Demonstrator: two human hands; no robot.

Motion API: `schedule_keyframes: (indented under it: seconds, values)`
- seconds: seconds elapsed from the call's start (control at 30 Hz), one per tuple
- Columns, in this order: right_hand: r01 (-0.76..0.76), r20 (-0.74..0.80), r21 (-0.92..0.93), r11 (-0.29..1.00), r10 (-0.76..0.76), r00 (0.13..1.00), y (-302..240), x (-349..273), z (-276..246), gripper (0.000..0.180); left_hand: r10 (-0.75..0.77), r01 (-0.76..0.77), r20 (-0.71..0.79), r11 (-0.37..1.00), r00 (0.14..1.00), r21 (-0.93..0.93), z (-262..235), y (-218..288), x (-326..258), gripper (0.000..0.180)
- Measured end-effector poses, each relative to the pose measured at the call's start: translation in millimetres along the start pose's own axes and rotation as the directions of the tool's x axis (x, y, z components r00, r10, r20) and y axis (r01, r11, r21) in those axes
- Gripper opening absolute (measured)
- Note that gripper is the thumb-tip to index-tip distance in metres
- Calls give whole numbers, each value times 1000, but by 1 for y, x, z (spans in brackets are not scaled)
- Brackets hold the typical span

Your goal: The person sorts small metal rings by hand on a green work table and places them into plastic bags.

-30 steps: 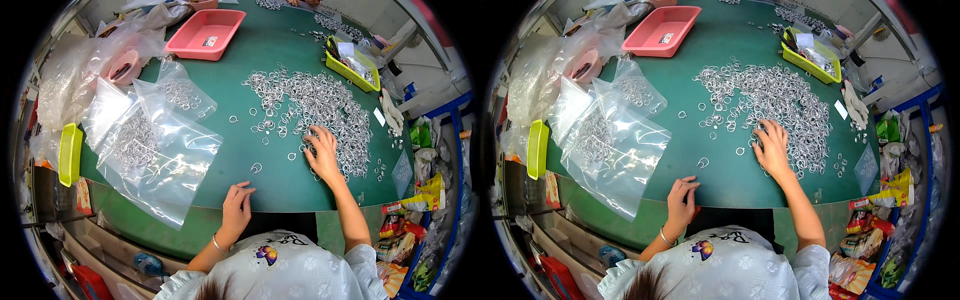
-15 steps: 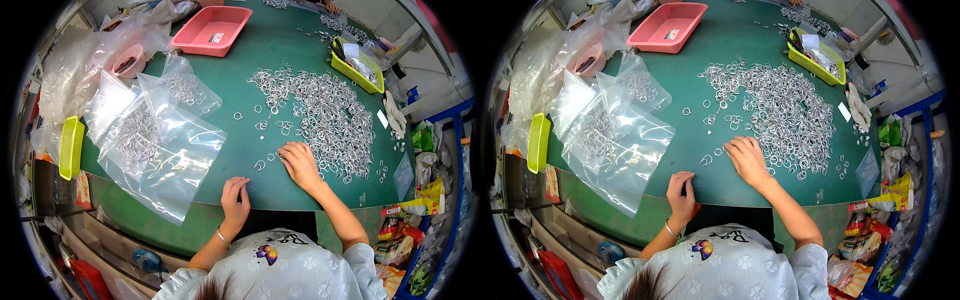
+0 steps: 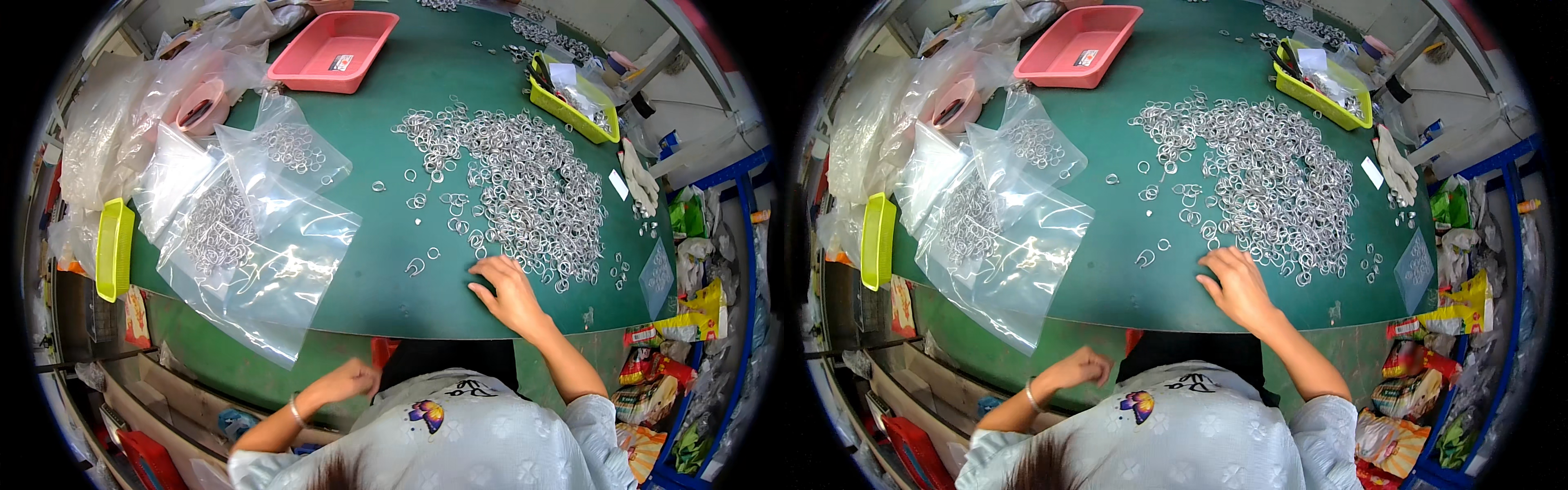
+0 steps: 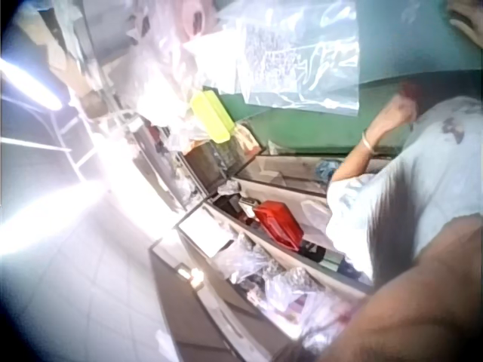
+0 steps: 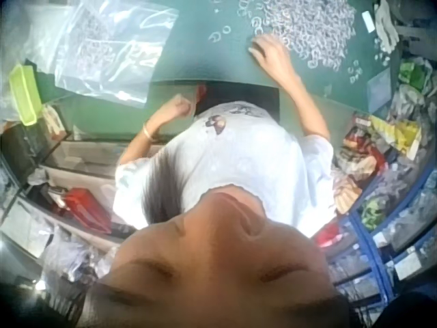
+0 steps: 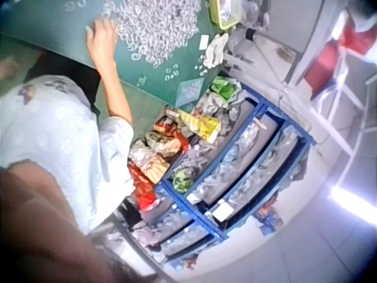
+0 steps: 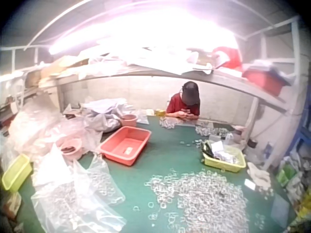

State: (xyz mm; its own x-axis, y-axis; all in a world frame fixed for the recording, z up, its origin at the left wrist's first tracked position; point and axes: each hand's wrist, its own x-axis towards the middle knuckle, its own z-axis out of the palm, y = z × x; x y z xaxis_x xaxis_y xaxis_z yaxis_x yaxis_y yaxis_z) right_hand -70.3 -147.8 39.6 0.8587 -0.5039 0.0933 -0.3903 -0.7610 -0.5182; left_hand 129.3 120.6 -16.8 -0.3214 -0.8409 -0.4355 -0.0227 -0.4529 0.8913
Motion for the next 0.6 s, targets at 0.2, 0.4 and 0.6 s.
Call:
schedule_keyframes:
  seconds: [0.2, 0.4, 0.6]
  values:
    - [23, -47, 3, 1000, -23, 999, -6, 8, 14, 21, -9, 132, 537, 972, 844, -193, 31, -37, -64, 29]
    - [74, -221, -41, 996, -81, 972, -9, 39, 52, 27, -156, 212, 563, 977, 812, -35, 25, 10, -62, 49]
    - [67, -212, -81, 995, -82, 974, -10, 43, 59, 28, -300, 320, 445, 947, 844, 32, 33, 24, -69, 53]
